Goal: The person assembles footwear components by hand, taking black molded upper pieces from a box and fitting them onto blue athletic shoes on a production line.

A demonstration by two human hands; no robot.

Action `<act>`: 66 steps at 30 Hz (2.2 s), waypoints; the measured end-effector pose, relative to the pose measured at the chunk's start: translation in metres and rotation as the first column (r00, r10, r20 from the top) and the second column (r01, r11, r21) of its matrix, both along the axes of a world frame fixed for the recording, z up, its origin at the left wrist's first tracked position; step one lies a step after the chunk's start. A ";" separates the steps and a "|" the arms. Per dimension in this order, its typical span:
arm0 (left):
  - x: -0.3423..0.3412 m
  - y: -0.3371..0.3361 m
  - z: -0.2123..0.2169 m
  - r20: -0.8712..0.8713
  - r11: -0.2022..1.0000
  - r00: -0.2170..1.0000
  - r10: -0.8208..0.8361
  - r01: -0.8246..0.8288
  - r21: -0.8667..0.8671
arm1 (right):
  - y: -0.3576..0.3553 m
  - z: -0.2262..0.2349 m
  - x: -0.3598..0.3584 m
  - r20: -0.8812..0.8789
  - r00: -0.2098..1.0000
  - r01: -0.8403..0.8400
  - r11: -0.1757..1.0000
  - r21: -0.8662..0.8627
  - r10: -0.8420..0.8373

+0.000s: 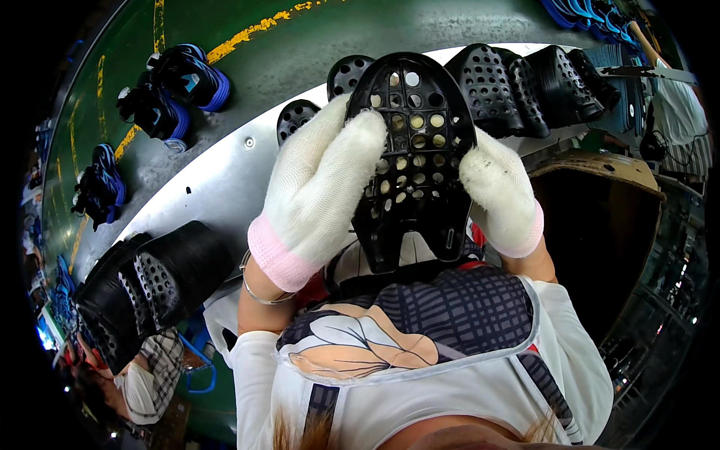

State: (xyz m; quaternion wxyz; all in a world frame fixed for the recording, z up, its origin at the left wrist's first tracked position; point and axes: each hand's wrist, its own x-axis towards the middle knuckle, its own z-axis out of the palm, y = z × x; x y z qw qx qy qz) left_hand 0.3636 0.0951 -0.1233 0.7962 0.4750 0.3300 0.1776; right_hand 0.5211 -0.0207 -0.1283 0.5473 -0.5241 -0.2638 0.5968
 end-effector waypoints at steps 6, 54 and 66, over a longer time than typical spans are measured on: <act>0.004 0.001 -0.003 -0.009 1.000 1.000 0.011 -0.011 0.010 | 0.003 -0.004 0.006 -0.021 1.000 -0.007 0.999 -0.045 0.006; -0.235 -0.072 0.014 0.188 -0.109 0.272 0.944 -0.280 0.954 | 0.039 0.041 -0.109 0.481 0.772 -0.478 0.879 0.008 0.415; -0.254 -0.074 -0.021 -0.149 0.168 -0.244 0.958 0.059 0.984 | 0.025 0.029 -0.084 0.529 0.752 -0.436 0.899 -0.047 0.393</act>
